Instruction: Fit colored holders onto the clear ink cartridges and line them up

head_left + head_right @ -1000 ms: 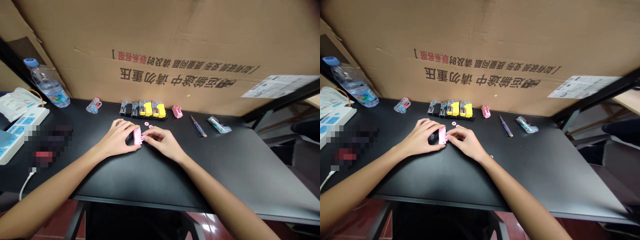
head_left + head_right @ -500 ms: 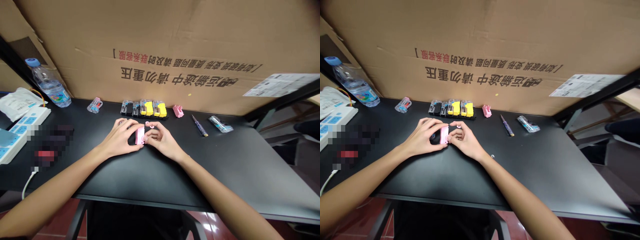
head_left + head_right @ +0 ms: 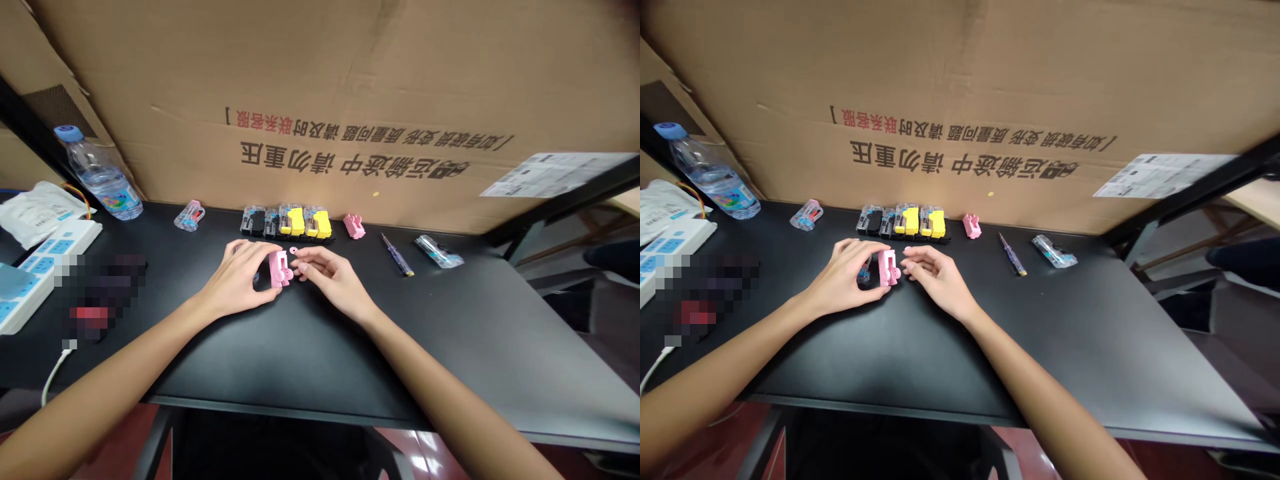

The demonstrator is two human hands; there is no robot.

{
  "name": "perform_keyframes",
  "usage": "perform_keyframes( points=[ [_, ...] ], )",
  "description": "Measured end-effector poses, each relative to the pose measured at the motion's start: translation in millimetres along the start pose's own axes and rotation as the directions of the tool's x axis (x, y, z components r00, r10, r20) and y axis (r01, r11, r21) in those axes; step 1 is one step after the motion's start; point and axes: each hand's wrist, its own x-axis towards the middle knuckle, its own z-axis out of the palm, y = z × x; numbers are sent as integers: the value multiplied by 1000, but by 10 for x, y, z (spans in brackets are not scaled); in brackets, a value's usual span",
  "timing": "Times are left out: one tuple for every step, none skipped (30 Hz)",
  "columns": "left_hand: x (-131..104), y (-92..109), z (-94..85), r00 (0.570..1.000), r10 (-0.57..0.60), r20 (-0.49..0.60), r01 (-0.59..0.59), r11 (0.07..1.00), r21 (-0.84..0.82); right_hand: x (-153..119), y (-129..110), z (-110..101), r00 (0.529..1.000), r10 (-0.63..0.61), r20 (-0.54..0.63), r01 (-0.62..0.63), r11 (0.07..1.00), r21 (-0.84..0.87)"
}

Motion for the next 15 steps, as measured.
perform_keyframes(
  points=[
    [-2, 7, -1, 1000, -5, -1, 5, 1000, -17, -2, -12, 2, 1000, 20, 24, -20, 1000, 6],
    [-4, 11, 0, 1000, -9, 6, 9, 999, -37, -6, -28, 9, 998, 42, 53, -43, 999, 18],
    [-7, 14, 2, 1000, -9, 19, 10, 998, -59, -14, -47, 22, 994, 65, 86, -68, 997, 37],
    [-10, 14, 7, 999, -5, 36, 8, 997, -82, -23, -65, 38, 989, 88, 121, -96, 993, 61],
    [-13, 14, 13, 998, 1, 55, 5, 995, -103, -34, -81, 59, 982, 111, 154, -126, 988, 92],
    [-16, 14, 21, 997, 8, 72, 0, 993, -118, -46, -93, 81, 974, 131, 183, -156, 979, 129],
    [-19, 14, 30, 996, 17, 85, -6, 992, -126, -57, -102, 104, 967, 148, 210, -185, 968, 171],
    [-21, 16, 38, 996, 27, 90, -15, 992, -128, -68, -107, 127, 958, 163, 235, -214, 953, 216],
    [-22, 20, 45, 996, 39, 86, -28, 992, -125, -76, -109, 147, 951, 175, 256, -241, 936, 257],
    [-23, 23, 49, 996, 53, 77, -44, 992, -118, -83, -109, 164, 944, 186, 272, -265, 919, 292],
    [-22, 25, 47, 995, 67, 67, -60, 992, -111, -88, -110, 177, 939, 196, 282, -284, 904, 318],
    [-19, 24, 38, 995, 81, 60, -74, 992, -103, -90, -111, 184, 937, 206, 283, -297, 895, 334],
    [-14, 17, 18, 994, 89, 56, -83, 992, -93, -89, -113, 185, 938, 213, 274, -301, 892, 338],
    [-7, 2, -12, 994, 92, 54, -87, 993, -79, -86, -117, 180, 943, 218, 254, -296, 895, 333],
    [2, -22, -54, 995, 90, 53, -87, 994, -60, -80, -122, 167, 949, 220, 225, -285, 903, 322]
  ],
)
